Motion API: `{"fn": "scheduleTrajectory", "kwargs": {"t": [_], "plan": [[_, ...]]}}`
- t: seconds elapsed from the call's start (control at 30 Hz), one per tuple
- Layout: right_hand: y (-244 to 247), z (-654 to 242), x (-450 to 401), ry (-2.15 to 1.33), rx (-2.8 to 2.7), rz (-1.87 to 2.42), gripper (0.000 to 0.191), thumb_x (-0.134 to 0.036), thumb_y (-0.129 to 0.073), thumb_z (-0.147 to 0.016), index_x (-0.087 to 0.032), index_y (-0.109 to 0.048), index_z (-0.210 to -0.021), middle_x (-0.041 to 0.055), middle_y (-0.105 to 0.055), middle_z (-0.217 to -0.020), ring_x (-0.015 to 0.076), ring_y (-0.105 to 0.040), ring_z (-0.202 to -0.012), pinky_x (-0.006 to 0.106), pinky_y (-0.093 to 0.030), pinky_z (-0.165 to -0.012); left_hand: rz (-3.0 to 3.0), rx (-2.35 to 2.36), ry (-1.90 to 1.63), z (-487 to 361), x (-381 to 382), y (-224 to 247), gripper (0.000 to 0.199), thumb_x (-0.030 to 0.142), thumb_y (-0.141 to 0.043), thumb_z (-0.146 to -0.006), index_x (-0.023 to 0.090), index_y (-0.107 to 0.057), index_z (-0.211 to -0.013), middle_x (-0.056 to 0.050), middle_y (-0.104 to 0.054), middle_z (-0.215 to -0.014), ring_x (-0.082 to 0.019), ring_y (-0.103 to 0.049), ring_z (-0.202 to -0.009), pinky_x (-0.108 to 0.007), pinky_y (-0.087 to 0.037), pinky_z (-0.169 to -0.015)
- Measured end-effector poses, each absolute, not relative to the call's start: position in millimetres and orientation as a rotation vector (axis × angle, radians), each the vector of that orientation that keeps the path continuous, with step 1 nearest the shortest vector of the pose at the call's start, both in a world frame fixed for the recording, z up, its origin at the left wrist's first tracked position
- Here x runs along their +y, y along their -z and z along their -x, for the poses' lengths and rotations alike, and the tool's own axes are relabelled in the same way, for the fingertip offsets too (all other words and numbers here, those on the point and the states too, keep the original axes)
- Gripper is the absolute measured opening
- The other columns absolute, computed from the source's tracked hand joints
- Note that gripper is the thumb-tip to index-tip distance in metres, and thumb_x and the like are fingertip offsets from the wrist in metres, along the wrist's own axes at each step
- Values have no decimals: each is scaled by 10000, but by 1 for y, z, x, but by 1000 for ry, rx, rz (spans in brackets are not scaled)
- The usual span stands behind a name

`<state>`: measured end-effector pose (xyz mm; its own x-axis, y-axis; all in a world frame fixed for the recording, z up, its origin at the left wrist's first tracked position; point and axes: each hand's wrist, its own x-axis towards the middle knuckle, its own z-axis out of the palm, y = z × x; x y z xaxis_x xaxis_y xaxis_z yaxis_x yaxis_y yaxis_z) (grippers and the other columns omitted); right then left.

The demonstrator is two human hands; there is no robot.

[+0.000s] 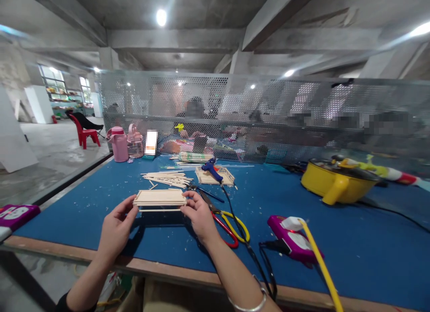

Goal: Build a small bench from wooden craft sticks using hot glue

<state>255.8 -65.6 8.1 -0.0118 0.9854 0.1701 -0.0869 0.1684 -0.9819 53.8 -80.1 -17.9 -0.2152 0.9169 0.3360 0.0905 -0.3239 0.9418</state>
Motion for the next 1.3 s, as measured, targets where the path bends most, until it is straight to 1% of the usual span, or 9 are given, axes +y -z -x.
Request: {"fn": "scheduleTrajectory", "kwargs": {"t": [0.2,0.4,0.6,0.8,0.9,1.0,1.1,1.2,1.3], "plan": [[-9,-255,-67,-1122,-1223,1040,305,-202,-602,-566,-217,-487,-849,-59,-566,-594,100,-436,-513,243,-288,-532,-1354,1256,-1594,-53,-79,21,443,374,-585,-707,123,-595,-1071,-98,-669,-985,-190,-623,-848,-270,-481,-746],[-10,-255,-67,-1126,-1216,1031,310,-197,-608,-550,-220,-489,-835,-56,-583,-610,107,-461,-533,243,-294,-538,-1355,1200,-1598,-53,-80,19,439,381,-582,-710,127,-596,-1068,-95,-664,-1010,-190,-619,-884,-257,-488,-743],[-8,-256,-65,-1119,-1223,1024,300,-191,-612,-554,-211,-500,-832,-62,-565,-579,96,-434,-509,239,-289,-528,-1385,1226,-1598,-54,-82,17,447,376,-578,-718,124,-588,-1087,-101,-667,-995,-186,-628,-830,-266,-492,-725],[-9,-255,-67,-1135,-1203,1007,323,-191,-631,-540,-218,-494,-831,-46,-605,-629,115,-502,-576,245,-341,-579,-1381,1278,-1578,-54,-82,17,426,381,-563,-726,128,-593,-1067,-96,-667,-994,-188,-620,-849,-271,-486,-741],[-8,-254,-68,-1095,-1226,1007,316,-192,-627,-544,-222,-491,-827,-49,-599,-613,119,-515,-585,246,-361,-599,-1416,1315,-1550,-52,-81,17,428,392,-546,-736,138,-587,-1077,-91,-662,-1006,-188,-618,-858,-273,-482,-752],[-6,-255,-69,-983,-1332,1055,278,-196,-602,-568,-212,-506,-828,-39,-590,-615,123,-515,-584,245,-374,-585,-1488,1367,-1533,-48,-80,20,413,387,-518,-753,147,-576,-1085,-89,-660,-1005,-195,-613,-880,-293,-471,-786],[-6,-260,-70,-681,-1500,1218,226,-202,-560,-596,-189,-575,-821,-5,-600,-687,126,-507,-574,247,-385,-556,-1659,1452,-1412,-43,-78,25,351,336,-496,-764,168,-585,-1060,-82,-663,-994,-210,-607,-907,-339,-455,-832],[-6,-268,-67,-411,-1419,1349,244,-232,-489,-635,-174,-601,-844,18,-601,-765,118,-494,-532,252,-397,-532,-1876,1527,-1353,-38,-77,29,300,236,-494,-744,187,-610,-1016,-87,-614,-1100,-225,-554,-1025,-381,-407,-916],[-5,-275,-62,-367,-1237,1361,225,-257,-394,-684,-177,-551,-824,-6,-544,-664,114,-466,-477,244,-379,-486,-1870,1575,-1451,-36,-76,32,397,150,-467,-718,176,-558,-1103,-104,-542,-1190,-225,-494,-1107,-386,-401,-931]]}}
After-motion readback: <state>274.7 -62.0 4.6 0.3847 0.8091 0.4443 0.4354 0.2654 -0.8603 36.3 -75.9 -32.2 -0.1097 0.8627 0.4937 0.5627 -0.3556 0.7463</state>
